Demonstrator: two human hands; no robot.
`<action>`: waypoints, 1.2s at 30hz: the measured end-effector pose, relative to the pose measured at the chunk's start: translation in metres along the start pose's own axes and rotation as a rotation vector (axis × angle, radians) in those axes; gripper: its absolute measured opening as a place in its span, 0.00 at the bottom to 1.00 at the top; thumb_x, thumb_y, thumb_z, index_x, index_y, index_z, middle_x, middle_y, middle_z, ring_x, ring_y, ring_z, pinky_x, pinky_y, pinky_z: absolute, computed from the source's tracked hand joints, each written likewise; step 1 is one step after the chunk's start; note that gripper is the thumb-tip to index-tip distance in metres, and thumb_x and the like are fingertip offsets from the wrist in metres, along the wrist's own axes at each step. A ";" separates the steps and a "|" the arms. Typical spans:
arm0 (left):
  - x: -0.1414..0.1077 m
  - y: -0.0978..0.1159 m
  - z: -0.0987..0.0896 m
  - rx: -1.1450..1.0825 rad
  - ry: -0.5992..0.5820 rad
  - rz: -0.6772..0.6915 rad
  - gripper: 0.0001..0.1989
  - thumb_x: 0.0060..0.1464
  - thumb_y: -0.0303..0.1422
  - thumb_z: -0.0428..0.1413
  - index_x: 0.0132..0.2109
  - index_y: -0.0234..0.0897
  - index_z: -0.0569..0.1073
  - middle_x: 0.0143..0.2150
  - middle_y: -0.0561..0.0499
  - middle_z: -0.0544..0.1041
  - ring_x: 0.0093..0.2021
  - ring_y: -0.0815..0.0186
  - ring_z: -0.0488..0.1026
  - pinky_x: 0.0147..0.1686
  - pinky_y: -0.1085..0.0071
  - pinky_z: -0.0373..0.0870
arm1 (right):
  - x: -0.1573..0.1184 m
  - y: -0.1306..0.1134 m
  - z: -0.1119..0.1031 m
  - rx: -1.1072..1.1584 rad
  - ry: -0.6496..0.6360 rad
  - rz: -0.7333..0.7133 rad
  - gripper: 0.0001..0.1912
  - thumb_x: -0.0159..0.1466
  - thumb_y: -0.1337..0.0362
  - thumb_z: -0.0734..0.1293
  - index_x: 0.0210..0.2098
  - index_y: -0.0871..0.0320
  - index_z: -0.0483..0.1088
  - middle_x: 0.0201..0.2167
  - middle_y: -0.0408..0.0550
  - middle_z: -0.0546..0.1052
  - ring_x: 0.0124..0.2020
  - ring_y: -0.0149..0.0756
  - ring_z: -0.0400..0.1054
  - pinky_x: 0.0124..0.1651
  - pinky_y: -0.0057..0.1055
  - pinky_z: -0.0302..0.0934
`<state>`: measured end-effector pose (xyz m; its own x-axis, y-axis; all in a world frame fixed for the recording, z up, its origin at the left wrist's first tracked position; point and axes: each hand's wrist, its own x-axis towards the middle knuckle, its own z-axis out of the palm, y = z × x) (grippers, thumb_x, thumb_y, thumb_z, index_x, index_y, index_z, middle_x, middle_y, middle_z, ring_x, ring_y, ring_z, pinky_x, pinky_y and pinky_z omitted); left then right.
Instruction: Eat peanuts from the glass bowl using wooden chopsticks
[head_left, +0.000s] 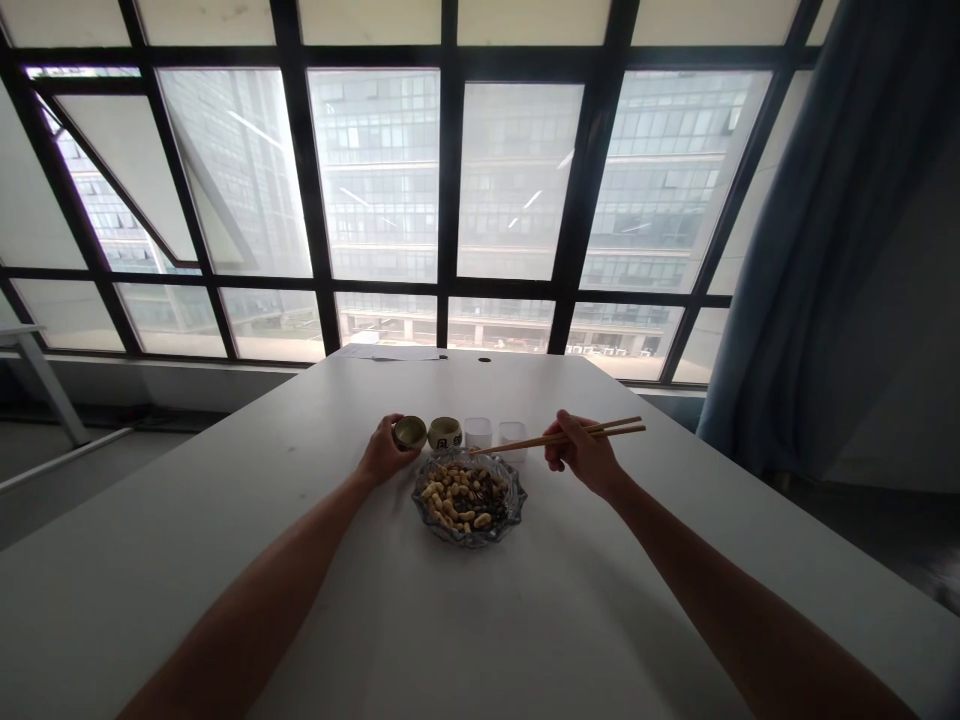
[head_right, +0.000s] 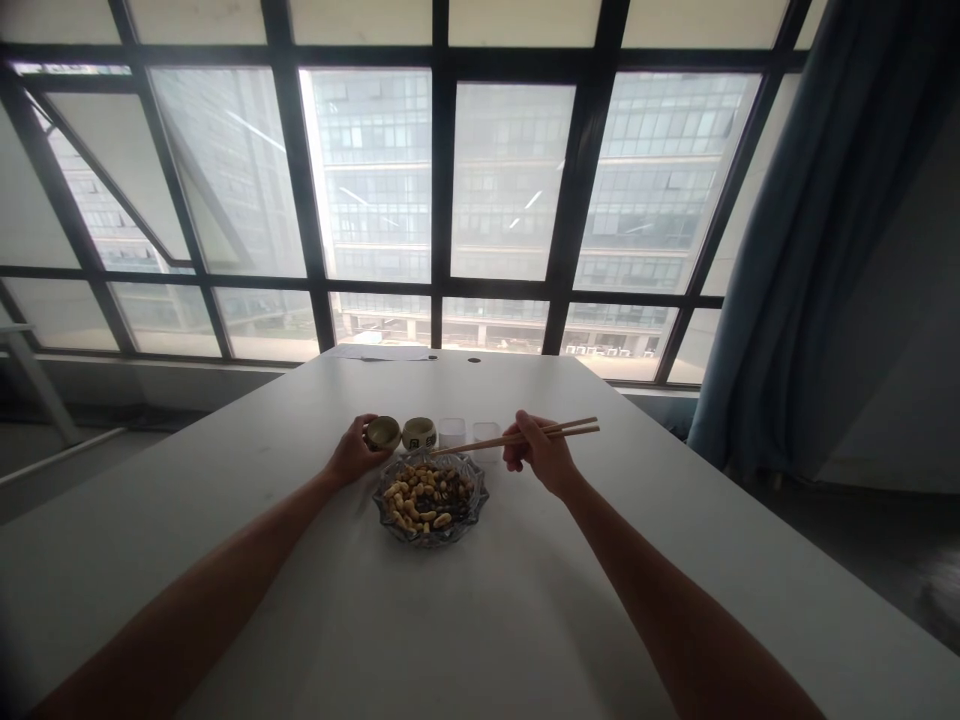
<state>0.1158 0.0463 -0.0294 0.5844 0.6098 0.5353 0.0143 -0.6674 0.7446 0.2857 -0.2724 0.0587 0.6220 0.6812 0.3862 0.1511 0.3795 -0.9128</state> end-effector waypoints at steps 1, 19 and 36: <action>0.000 0.000 0.000 0.000 -0.001 0.006 0.36 0.35 0.39 0.68 0.53 0.38 0.67 0.45 0.45 0.78 0.44 0.57 0.77 0.45 0.61 0.74 | 0.000 0.000 -0.001 0.013 -0.009 0.004 0.27 0.54 0.39 0.74 0.23 0.59 0.73 0.13 0.46 0.73 0.11 0.32 0.65 0.14 0.28 0.55; 0.002 -0.015 0.000 0.210 0.015 0.310 0.34 0.40 0.29 0.64 0.57 0.38 0.66 0.56 0.41 0.68 0.57 0.50 0.70 0.58 0.51 0.70 | 0.008 0.002 -0.009 0.139 0.131 -0.034 0.25 0.52 0.43 0.77 0.21 0.60 0.74 0.11 0.46 0.71 0.10 0.31 0.64 0.11 0.25 0.55; 0.000 -0.016 0.002 0.254 0.009 0.404 0.34 0.43 0.29 0.61 0.59 0.39 0.64 0.59 0.40 0.67 0.59 0.49 0.68 0.59 0.50 0.71 | 0.009 0.002 -0.010 0.149 0.169 -0.020 0.22 0.55 0.47 0.75 0.20 0.60 0.73 0.11 0.46 0.71 0.10 0.31 0.62 0.12 0.25 0.53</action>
<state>0.1170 0.0561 -0.0420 0.5771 0.2825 0.7663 -0.0145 -0.9346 0.3554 0.2998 -0.2716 0.0590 0.7416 0.5630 0.3648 0.0576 0.4884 -0.8707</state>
